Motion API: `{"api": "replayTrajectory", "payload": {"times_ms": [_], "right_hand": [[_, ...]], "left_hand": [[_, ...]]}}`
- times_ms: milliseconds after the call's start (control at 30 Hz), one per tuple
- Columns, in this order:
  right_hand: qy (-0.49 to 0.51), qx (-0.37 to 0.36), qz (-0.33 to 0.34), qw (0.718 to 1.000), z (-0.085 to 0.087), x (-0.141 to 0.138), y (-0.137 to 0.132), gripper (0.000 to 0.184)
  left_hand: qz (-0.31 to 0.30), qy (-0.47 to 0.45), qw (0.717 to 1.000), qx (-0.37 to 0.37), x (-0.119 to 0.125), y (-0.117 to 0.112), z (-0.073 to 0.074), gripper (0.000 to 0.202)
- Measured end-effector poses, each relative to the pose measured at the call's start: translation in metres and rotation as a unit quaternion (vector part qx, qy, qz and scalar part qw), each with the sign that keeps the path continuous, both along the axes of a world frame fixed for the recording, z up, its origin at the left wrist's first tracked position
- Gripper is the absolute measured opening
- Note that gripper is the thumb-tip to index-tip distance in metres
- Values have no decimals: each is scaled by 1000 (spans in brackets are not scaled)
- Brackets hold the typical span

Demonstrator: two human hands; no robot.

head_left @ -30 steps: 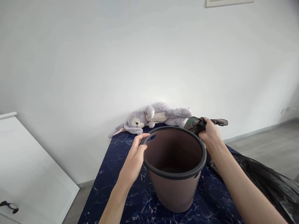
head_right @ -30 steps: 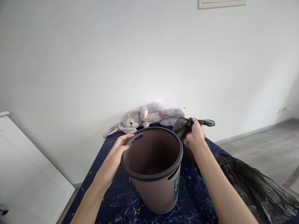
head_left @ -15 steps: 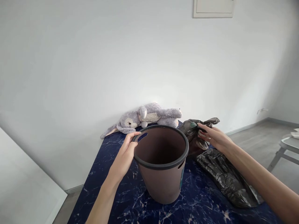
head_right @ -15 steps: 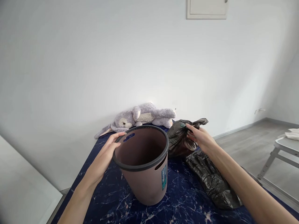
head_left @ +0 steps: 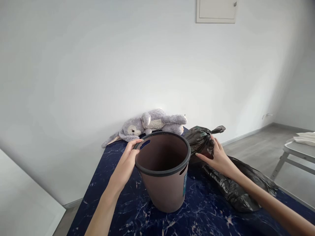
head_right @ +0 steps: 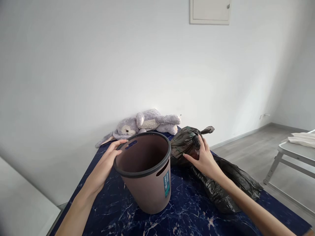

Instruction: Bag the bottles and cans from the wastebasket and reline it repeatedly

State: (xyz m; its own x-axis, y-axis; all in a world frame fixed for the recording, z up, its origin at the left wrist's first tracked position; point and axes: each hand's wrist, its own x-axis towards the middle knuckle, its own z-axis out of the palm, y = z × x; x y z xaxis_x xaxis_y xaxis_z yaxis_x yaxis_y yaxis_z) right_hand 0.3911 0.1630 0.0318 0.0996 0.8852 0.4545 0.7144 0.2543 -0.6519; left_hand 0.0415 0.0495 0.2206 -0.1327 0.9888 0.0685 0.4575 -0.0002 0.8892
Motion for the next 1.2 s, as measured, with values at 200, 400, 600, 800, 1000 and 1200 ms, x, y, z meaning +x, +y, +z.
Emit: {"api": "replayTrajectory", "payload": {"times_ms": [200, 400, 600, 800, 1000, 1200], "right_hand": [[-48, 34, 38, 998, -27, 2, 24, 108], [-52, 60, 94, 992, -35, 18, 64, 102], [-54, 41, 88, 994, -36, 38, 68, 102], [-58, 6, 12, 998, -48, 59, 32, 106], [-111, -22, 21, 993, -71, 76, -18, 89], [-229, -75, 38, 970, -110, 87, -56, 79]], "left_hand": [[2, -1, 1000, 5, 1, -1, 1, 42], [1, 8, 1000, 18, 2, 0, 1, 44], [7, 23, 999, 33, 3, 1, 2, 44], [9, 22, 999, 41, 4, 2, 2, 45], [26, 7, 999, 24, 7, 2, 2, 44], [38, 42, 997, 43, 7, 1, 3, 42]]}}
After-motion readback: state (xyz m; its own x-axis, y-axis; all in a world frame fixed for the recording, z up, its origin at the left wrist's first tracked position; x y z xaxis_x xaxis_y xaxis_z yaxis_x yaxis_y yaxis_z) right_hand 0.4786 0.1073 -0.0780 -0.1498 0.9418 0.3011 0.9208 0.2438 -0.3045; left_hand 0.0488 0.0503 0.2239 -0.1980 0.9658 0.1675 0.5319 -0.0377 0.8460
